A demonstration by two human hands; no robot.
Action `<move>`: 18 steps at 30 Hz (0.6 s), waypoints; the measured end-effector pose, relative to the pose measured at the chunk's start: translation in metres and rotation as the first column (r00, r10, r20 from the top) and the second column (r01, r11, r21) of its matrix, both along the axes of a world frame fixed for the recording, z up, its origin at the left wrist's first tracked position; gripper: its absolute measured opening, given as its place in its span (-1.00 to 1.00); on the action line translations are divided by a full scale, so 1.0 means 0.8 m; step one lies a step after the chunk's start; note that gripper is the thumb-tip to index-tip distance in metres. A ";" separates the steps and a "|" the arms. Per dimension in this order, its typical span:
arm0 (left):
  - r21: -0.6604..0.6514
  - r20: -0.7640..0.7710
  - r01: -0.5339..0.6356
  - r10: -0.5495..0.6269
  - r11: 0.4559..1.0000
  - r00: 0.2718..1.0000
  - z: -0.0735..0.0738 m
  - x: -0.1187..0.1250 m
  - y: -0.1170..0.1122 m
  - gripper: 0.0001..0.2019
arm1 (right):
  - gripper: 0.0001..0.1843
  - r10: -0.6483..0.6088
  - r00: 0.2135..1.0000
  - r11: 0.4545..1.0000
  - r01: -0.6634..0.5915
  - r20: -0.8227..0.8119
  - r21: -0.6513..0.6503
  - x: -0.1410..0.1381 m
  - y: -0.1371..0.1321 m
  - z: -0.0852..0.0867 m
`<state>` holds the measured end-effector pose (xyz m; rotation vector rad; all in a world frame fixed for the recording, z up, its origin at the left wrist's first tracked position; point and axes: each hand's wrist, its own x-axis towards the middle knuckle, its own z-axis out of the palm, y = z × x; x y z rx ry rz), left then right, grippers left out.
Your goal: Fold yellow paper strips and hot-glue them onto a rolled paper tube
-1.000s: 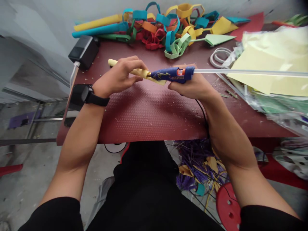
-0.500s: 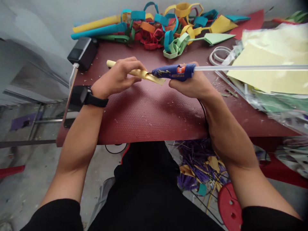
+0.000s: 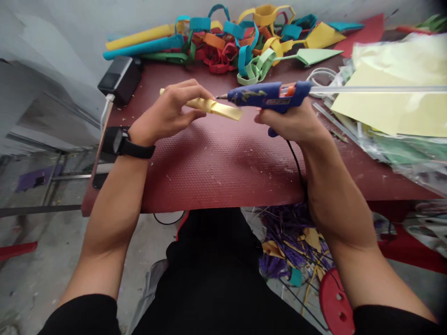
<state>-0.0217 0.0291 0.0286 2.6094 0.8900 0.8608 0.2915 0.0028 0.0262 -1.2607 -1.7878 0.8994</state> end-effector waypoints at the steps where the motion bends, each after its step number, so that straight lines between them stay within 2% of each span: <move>1: 0.010 0.010 0.006 -0.006 1.000 1.000 0.001 0.000 -0.002 -0.66 | -0.71 -0.021 0.999 0.999 0.022 -0.048 0.023 0.002 0.001 0.001; 4: 0.044 0.052 0.035 -0.037 0.998 0.998 0.004 0.002 -0.008 -0.73 | -0.70 -0.079 0.977 0.988 0.103 -0.197 0.112 0.006 0.007 0.002; 6: 0.051 0.070 0.044 -0.048 0.998 0.996 0.005 0.004 -0.012 -0.75 | -0.70 -0.118 0.961 0.981 0.152 -0.251 0.118 0.007 0.013 0.001; 10: 0.066 0.038 0.050 -0.052 0.997 0.998 0.004 0.008 -0.017 -0.69 | -0.71 -0.299 0.926 0.934 0.334 -0.229 0.128 0.006 0.025 -0.003; 12: 0.091 0.006 0.018 -0.019 0.996 1.000 0.002 0.010 -0.017 -0.63 | -0.69 -0.378 0.914 0.900 0.400 -0.145 0.172 0.011 0.031 -0.005; 15: 0.137 -0.023 -0.038 0.042 0.990 0.999 -0.001 0.012 -0.016 -0.60 | -0.73 -0.436 0.895 0.869 0.391 0.094 0.303 0.030 0.039 -0.009; 17: 0.166 -0.046 -0.058 0.066 0.984 0.997 -0.003 0.012 -0.014 -0.61 | -0.74 -0.435 0.857 0.876 0.332 0.275 0.349 0.048 0.044 -0.010; 18: 0.181 -0.065 -0.069 0.082 0.981 0.994 -0.004 0.011 -0.013 -0.62 | -0.74 -0.381 0.858 0.904 0.266 0.346 0.335 0.056 0.045 -0.011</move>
